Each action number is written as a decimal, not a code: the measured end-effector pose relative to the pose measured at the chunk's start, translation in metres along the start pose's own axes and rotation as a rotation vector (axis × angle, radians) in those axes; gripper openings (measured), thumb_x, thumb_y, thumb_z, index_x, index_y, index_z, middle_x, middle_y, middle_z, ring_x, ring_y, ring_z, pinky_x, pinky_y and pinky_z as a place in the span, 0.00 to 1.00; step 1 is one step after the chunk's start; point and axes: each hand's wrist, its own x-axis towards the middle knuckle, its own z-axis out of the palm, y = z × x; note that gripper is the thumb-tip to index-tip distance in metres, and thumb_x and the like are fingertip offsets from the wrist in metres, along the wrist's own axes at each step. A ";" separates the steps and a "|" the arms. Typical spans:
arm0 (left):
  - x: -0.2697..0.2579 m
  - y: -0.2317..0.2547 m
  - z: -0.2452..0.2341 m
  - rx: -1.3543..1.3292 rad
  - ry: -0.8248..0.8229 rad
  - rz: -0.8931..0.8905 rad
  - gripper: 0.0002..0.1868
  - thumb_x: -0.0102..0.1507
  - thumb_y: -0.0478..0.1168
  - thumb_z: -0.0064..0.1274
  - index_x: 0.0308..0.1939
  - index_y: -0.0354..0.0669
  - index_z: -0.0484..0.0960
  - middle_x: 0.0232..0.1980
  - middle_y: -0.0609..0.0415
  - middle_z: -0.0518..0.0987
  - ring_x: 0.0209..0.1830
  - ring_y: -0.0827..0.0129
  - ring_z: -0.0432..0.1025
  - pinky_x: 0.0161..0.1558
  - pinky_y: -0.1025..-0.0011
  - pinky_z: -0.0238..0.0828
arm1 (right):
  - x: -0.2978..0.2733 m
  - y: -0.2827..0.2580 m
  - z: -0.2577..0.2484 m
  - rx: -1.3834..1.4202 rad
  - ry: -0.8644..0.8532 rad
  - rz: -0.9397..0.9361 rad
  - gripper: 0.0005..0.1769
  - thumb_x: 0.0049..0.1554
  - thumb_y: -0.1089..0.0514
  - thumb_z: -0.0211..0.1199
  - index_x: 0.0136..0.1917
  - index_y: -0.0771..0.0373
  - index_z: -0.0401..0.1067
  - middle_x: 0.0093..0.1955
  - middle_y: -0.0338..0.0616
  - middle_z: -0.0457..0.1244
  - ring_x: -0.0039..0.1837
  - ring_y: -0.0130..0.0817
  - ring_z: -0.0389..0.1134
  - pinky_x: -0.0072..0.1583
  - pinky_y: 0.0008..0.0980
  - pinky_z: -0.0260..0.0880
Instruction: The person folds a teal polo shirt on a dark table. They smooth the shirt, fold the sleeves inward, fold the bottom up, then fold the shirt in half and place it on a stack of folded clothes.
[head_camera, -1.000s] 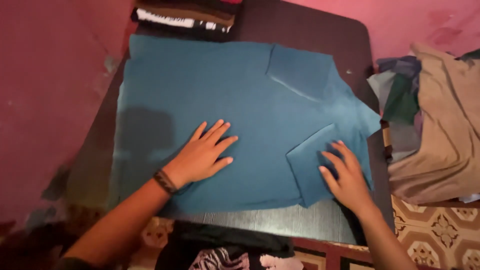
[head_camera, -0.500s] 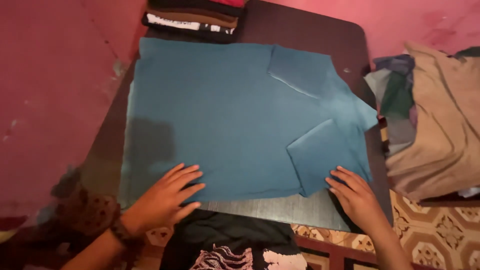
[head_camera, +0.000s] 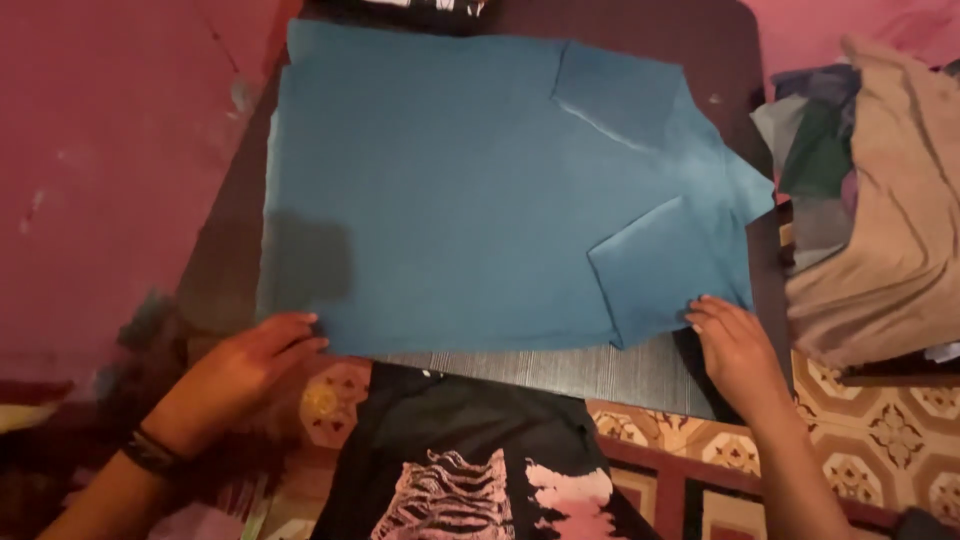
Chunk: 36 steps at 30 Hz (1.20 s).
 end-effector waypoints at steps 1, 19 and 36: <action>-0.003 0.000 -0.001 0.008 0.004 0.003 0.23 0.62 0.30 0.51 0.62 0.39 0.77 0.65 0.40 0.73 0.68 0.53 0.69 0.69 0.60 0.67 | 0.002 0.001 0.000 -0.002 0.009 -0.001 0.12 0.65 0.65 0.55 0.59 0.62 0.75 0.64 0.44 0.68 0.72 0.46 0.66 0.69 0.45 0.64; 0.032 -0.041 -0.022 -0.315 0.138 -0.473 0.14 0.66 0.35 0.48 0.55 0.50 0.79 0.54 0.56 0.81 0.52 0.65 0.78 0.54 0.67 0.71 | 0.070 0.030 -0.041 0.290 -0.270 0.327 0.16 0.67 0.54 0.50 0.60 0.63 0.74 0.61 0.51 0.67 0.64 0.45 0.67 0.68 0.45 0.63; 0.120 -0.133 -0.006 -0.271 0.369 -0.317 0.14 0.71 0.30 0.48 0.57 0.45 0.84 0.47 0.46 0.84 0.51 0.48 0.78 0.55 0.56 0.73 | 0.142 0.122 0.066 0.071 0.121 0.092 0.08 0.68 0.52 0.62 0.48 0.55 0.76 0.42 0.39 0.69 0.50 0.44 0.72 0.57 0.41 0.71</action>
